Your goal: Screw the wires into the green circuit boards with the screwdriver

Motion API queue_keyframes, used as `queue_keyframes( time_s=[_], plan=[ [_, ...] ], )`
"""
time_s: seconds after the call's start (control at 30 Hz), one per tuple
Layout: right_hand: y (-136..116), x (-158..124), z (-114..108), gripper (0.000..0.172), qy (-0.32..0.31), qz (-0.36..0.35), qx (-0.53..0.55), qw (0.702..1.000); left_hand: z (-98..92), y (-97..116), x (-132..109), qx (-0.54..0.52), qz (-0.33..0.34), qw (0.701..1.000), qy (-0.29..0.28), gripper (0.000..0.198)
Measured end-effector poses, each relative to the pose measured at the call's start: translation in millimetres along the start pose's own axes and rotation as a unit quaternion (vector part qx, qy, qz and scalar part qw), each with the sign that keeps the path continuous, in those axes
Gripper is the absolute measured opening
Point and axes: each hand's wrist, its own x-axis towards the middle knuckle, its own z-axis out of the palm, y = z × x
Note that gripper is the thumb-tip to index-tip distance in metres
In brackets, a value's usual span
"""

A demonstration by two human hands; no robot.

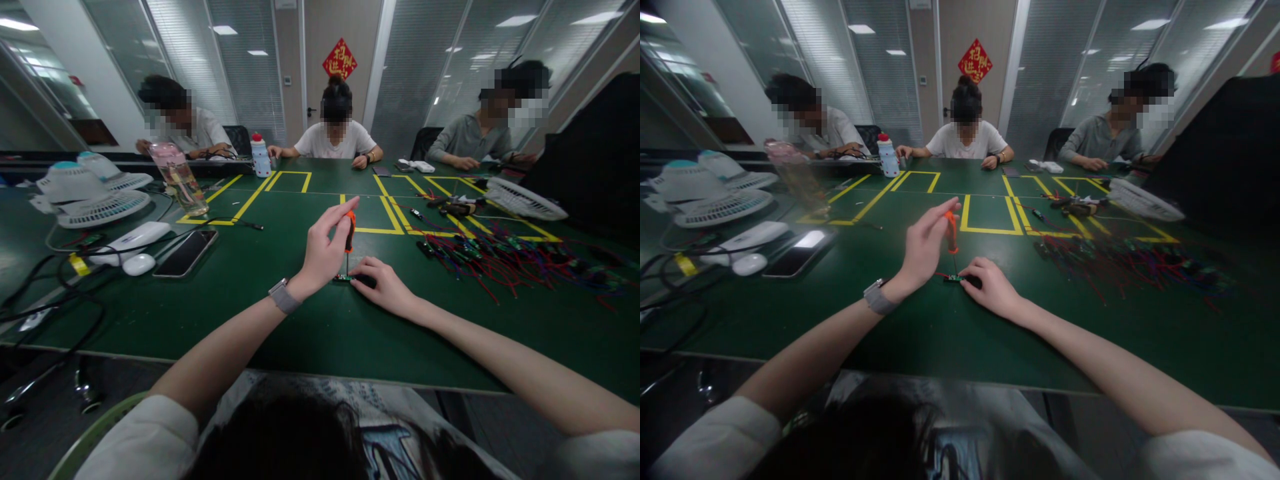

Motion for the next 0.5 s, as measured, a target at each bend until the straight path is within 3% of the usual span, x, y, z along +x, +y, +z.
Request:
queue_keyframes(
  time_s=[0.07,0.27,0.43,0.5],
  plan=[
    [-0.5,0.1,-0.3,0.011,-0.001,0.002,-0.002,1.000,0.6,0.8,-0.4,-0.018,-0.005,1.000,-0.008,0.031],
    [-1.5,0.6,-0.6,0.011,-0.003,0.003,-0.006,1.000,0.4,3.7,-0.5,0.065,0.033,0.997,0.038,0.019],
    [-1.2,1.1,-0.4,0.011,0.001,0.001,0.000,1.000,0.3,0.9,-0.3,-0.023,-0.005,1.000,-0.016,0.032],
    [-1.2,1.0,-0.3,0.011,0.003,0.000,0.001,1.000,0.5,0.5,-0.2,-0.008,-0.008,1.000,-0.009,0.029]
  ],
)
